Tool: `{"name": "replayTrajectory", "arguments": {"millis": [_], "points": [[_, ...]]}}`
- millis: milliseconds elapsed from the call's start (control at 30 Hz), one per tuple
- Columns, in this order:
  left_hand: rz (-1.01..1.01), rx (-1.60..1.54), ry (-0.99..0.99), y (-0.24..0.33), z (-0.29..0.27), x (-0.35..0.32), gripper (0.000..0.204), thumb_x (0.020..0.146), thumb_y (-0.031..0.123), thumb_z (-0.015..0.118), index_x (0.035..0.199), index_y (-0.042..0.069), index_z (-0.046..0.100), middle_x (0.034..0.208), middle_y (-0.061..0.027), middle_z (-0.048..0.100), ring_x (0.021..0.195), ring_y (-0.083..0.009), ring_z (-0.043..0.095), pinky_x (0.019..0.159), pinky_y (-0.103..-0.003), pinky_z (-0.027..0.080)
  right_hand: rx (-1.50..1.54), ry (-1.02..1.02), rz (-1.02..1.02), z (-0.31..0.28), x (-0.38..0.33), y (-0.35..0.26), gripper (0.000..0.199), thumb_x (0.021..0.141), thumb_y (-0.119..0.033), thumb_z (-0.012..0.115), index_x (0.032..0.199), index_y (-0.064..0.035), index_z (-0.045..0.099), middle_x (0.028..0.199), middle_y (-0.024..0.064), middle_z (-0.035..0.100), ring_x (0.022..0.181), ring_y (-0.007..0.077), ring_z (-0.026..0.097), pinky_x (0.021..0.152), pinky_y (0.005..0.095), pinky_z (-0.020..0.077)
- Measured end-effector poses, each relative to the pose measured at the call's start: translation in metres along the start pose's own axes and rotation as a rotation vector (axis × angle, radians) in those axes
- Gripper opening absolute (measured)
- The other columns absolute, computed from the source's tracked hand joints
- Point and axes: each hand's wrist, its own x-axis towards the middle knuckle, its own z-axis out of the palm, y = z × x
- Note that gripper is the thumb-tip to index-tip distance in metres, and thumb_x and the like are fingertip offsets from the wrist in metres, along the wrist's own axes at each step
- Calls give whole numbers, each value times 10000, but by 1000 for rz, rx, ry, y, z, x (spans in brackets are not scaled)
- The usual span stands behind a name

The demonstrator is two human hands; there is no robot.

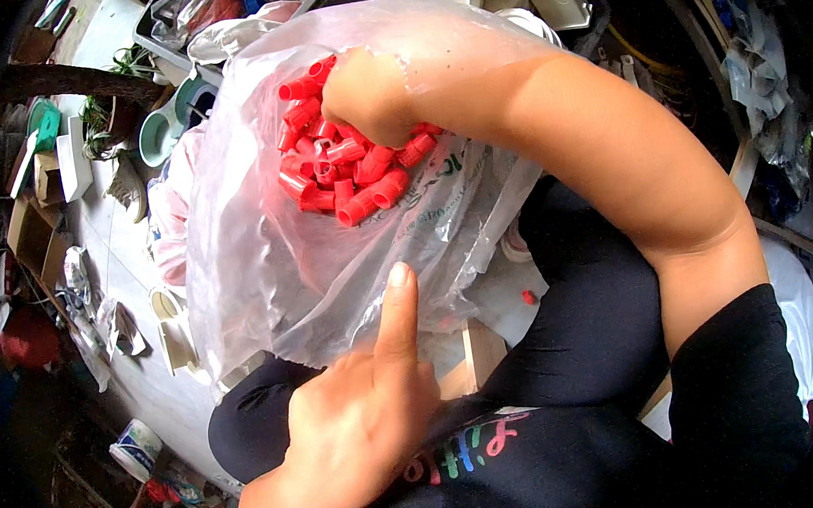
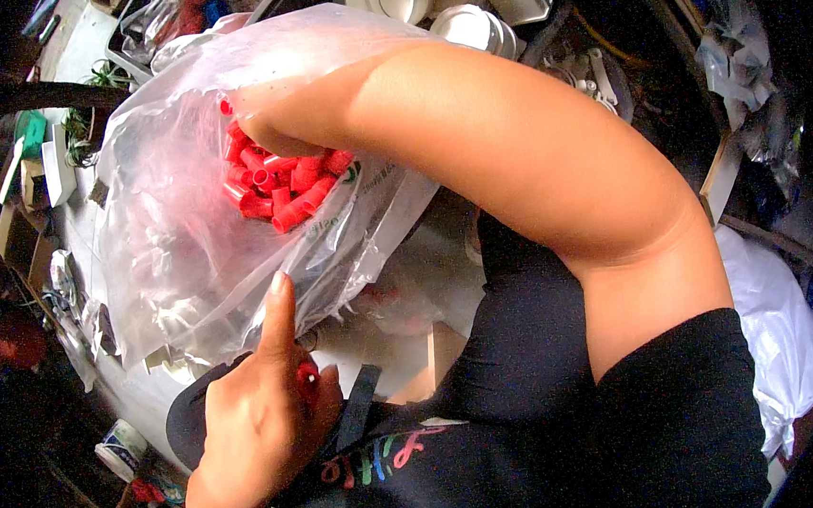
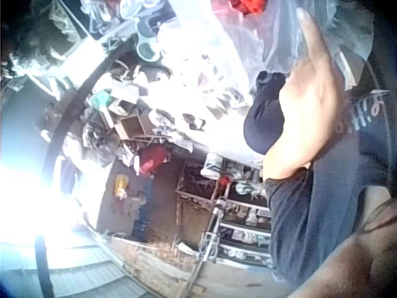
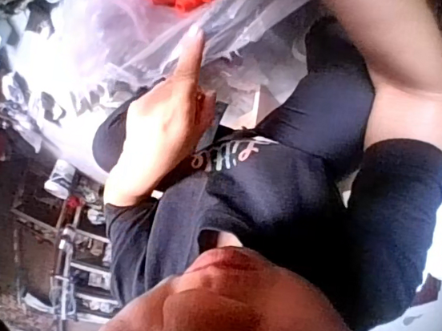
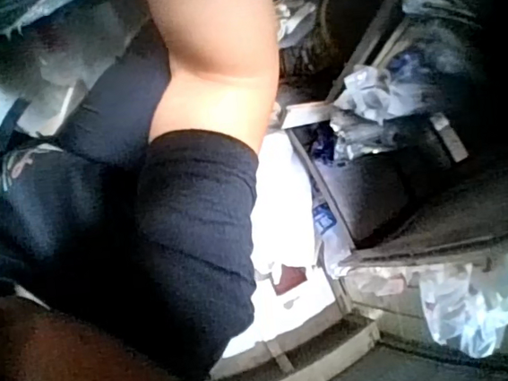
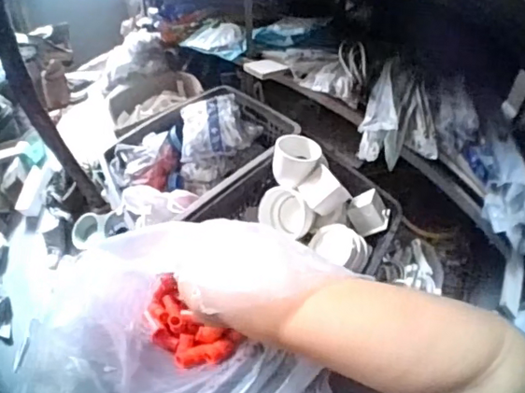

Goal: The person sits on the floor and repeatedly picks red plastic pieces from a clear bag, connects them together by hand, and places the assembled units back into the bag. The person briefly stands to retrieve a phone from a shelf before resuming the assembly.

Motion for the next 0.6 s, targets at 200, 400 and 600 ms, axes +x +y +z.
{"name": "replayTrajectory", "arguments": {"millis": [200,400,600], "points": [[102,66,243,-10,5,5,462,666,49,579,1117,-15,502,627,-48,514,476,-161,501,437,-271,411,-69,-72,86,8,-8,-9,248,658,-111,600,903,-103,635,835,100,633,819,261,609,697,366,479],[166,-28,370,-13,9,5,306,663,41,584,969,51,572,693,-61,556,537,-198,538,474,-278,433,-127,-133,-63,8,-11,-23,225,705,-119,579,923,-79,617,840,117,628,806,267,615,657,376,494],[228,-86,388,-16,11,3,296,639,44,603,934,64,582,650,-68,522,488,-194,512,438,-284,419,-13,-120,-117,18,-7,-30,239,678,-96,573,908,-35,605,837,133,623,801,286,610,659,381,493]]}}
